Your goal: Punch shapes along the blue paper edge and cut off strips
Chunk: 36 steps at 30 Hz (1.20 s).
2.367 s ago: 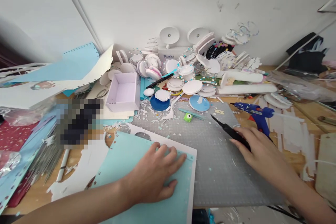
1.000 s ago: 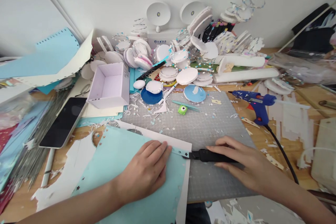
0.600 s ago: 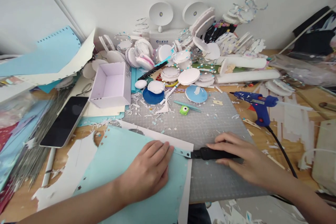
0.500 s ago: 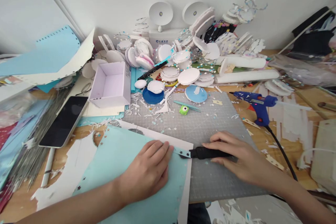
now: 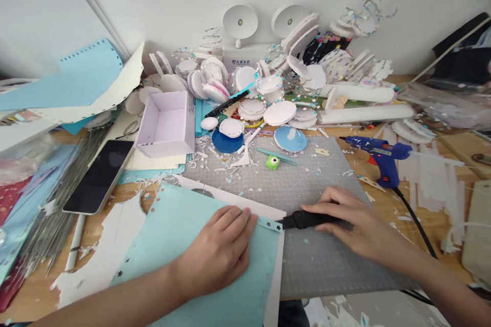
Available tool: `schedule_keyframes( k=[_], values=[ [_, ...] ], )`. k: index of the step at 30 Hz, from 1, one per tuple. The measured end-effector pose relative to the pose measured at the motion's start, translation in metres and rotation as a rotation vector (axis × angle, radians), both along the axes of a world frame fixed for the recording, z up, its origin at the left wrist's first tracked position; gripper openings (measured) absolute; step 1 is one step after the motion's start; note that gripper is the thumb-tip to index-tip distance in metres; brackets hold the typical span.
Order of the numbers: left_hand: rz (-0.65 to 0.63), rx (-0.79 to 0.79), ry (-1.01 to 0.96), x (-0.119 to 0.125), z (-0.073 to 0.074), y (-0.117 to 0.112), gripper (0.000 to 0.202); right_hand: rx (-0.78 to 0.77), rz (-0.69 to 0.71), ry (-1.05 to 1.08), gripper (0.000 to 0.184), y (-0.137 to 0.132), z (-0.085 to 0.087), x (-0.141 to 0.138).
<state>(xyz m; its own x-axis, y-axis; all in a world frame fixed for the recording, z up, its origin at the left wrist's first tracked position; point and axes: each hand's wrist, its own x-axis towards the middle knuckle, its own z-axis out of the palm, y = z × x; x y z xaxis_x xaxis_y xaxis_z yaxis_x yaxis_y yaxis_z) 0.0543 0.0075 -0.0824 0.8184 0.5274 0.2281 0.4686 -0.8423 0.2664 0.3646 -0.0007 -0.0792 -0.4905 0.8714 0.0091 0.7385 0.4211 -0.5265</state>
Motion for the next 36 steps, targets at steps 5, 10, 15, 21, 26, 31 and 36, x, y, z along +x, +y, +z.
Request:
schedule_keyframes(
  k=[5, 10, 15, 21, 26, 31, 36],
  values=[
    [0.009, 0.005, 0.004, -0.001, 0.0, -0.001, 0.045, 0.008, -0.006, 0.01, 0.033, 0.0, 0.0, -0.004],
    [0.008, 0.01, -0.005, -0.001, -0.001, -0.001, 0.045, 0.009, -0.019, 0.004, 0.034, 0.002, -0.002, 0.001],
    [0.012, 0.003, -0.014, -0.001, -0.002, -0.001, 0.045, 0.056, -0.042, 0.004, 0.034, 0.005, -0.002, 0.001],
    [0.013, 0.059, 0.0, 0.002, 0.002, 0.002, 0.037, 0.149, -0.115, 0.011, 0.033, 0.006, 0.008, 0.013],
    [-0.004, 0.225, 0.196, 0.027, 0.011, 0.008, 0.021, 0.155, -0.113, -0.016, 0.036, -0.002, 0.015, 0.029],
    [0.031, 0.348, 0.275, 0.041, 0.01, 0.006, 0.009, 0.139, -0.067, -0.079, 0.037, -0.012, 0.02, 0.031],
    [0.009, 0.414, 0.235, 0.035, 0.005, 0.005, 0.017, 0.087, -0.009, -0.103, 0.039, -0.018, 0.022, 0.025]
  ],
)
